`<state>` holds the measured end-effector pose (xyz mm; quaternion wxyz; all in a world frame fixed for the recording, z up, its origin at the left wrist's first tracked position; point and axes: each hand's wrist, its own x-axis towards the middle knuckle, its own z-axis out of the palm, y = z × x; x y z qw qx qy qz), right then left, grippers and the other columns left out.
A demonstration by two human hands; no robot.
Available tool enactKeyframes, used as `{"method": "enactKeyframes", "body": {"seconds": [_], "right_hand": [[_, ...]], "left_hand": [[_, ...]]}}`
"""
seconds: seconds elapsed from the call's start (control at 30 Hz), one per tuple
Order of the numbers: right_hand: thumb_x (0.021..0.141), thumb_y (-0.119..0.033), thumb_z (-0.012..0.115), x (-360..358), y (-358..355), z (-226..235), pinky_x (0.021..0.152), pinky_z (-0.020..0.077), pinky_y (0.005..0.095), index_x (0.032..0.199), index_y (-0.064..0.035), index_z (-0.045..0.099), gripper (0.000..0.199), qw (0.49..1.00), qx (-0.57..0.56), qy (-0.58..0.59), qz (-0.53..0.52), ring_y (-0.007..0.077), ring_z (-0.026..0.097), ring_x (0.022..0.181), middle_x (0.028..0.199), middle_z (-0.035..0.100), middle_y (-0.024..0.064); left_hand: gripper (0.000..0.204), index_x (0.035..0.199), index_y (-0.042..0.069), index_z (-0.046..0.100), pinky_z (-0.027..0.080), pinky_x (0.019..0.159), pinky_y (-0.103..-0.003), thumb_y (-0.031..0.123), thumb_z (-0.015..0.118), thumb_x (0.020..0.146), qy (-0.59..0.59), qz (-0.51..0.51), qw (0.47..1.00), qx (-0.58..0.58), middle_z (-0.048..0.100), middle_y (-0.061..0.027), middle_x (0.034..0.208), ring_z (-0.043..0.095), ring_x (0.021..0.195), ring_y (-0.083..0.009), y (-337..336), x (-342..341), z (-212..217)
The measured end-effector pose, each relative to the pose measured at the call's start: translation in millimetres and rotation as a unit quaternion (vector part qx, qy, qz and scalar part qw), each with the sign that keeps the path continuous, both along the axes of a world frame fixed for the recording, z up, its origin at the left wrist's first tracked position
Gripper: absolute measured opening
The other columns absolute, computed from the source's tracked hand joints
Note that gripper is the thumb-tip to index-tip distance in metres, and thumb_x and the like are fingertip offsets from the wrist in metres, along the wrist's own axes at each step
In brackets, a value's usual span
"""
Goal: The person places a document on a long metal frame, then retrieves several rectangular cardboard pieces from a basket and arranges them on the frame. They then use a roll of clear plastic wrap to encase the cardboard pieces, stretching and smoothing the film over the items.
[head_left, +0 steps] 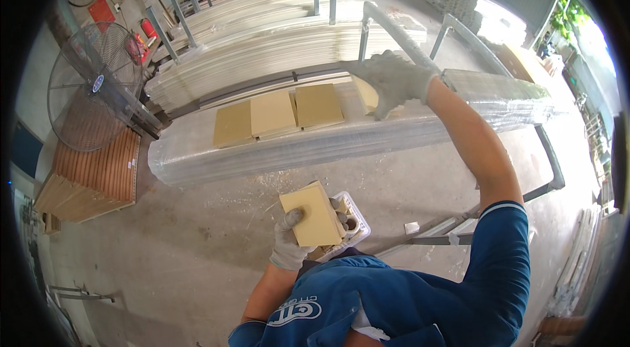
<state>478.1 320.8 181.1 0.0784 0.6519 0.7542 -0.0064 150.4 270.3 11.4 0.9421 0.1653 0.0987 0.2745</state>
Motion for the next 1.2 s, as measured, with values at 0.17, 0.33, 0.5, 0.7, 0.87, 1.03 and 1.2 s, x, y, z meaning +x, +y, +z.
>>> {"method": "enactKeyframes", "body": {"seconds": [0.17,0.33,0.5,0.7,0.87,1.03,1.2], "right_hand": [[0.054,-0.039,0.089,-9,25,-10,0.093,0.0478,0.0383,0.160,-0.0097,0.022,0.128,0.994,-0.097,-0.037,-0.024,0.0316,0.063,0.108,0.109,0.067,0.0161],[0.053,-0.042,0.090,-22,36,-9,0.090,0.0505,0.0384,0.160,-0.0096,0.021,0.131,0.989,-0.141,-0.024,-0.028,0.0321,0.066,0.102,0.103,0.069,0.0157],[0.054,-0.050,0.090,-33,39,-7,0.095,0.0501,0.0375,0.161,-0.0109,0.017,0.135,0.991,-0.135,-0.020,-0.003,0.0295,0.068,0.103,0.119,0.066,0.0187],[0.048,-0.065,0.091,-40,-40,-22,0.116,0.0363,0.0490,0.161,-0.0060,0.006,0.153,0.964,0.099,0.179,0.173,0.0377,0.038,0.143,0.158,0.028,0.0242],[0.055,-0.054,0.093,-90,-114,-102,0.118,0.0314,0.0436,0.159,-0.0009,0.013,0.142,0.856,0.116,0.476,0.165,0.0370,0.037,0.144,0.159,0.030,0.0249],[0.058,-0.033,0.093,-87,-132,-99,0.118,0.0306,0.0410,0.158,0.0002,0.019,0.129,0.801,0.187,0.557,0.109,0.0379,0.040,0.142,0.156,0.036,0.0238],[0.057,-0.038,0.088,-6,-120,-19,0.118,0.0320,0.0441,0.161,-0.0077,0.016,0.130,0.929,0.228,0.280,0.086,0.0346,0.047,0.135,0.149,0.047,0.0205]], "left_hand": [[0.064,0.127,-0.001,0.059,0.061,0.076,-0.057,0.035,0.078,0.078,-0.011,0.015,0.999,0.038,0.068,-0.0232,0.109,0.071,0.091,-0.0437,1,-1,-6],[0.063,0.129,-0.002,0.057,0.060,0.085,-0.057,0.032,0.078,0.081,-0.061,-0.003,0.998,0.013,0.065,-0.0253,0.115,0.069,0.100,-0.0446,4,1,-12],[0.063,0.129,0.001,0.058,0.060,0.082,-0.053,0.037,0.077,0.081,-0.027,-0.002,0.999,0.021,0.067,-0.0213,0.113,0.070,0.096,-0.0389,1,5,-4],[0.062,0.128,0.005,0.057,0.060,0.078,-0.047,0.048,0.071,0.086,-0.033,0.045,0.998,0.035,0.067,-0.0139,0.102,0.069,0.093,-0.0310,-2,25,8],[0.061,0.124,0.009,0.059,0.054,0.072,-0.040,0.058,0.067,0.088,-0.115,-0.033,0.993,0.017,0.066,-0.0100,0.104,0.066,0.087,-0.0249,1,67,9],[0.062,0.123,0.007,0.061,0.053,0.088,-0.041,0.057,0.069,0.087,-0.048,-0.061,0.996,-0.032,0.065,-0.0111,0.115,0.065,0.104,-0.0249,-19,98,22],[0.058,0.134,0.006,0.053,0.051,0.097,-0.045,0.050,0.060,0.097,-0.060,-0.183,0.980,0.059,0.065,-0.0133,0.119,0.064,0.110,-0.0274,-21,120,14]]}}
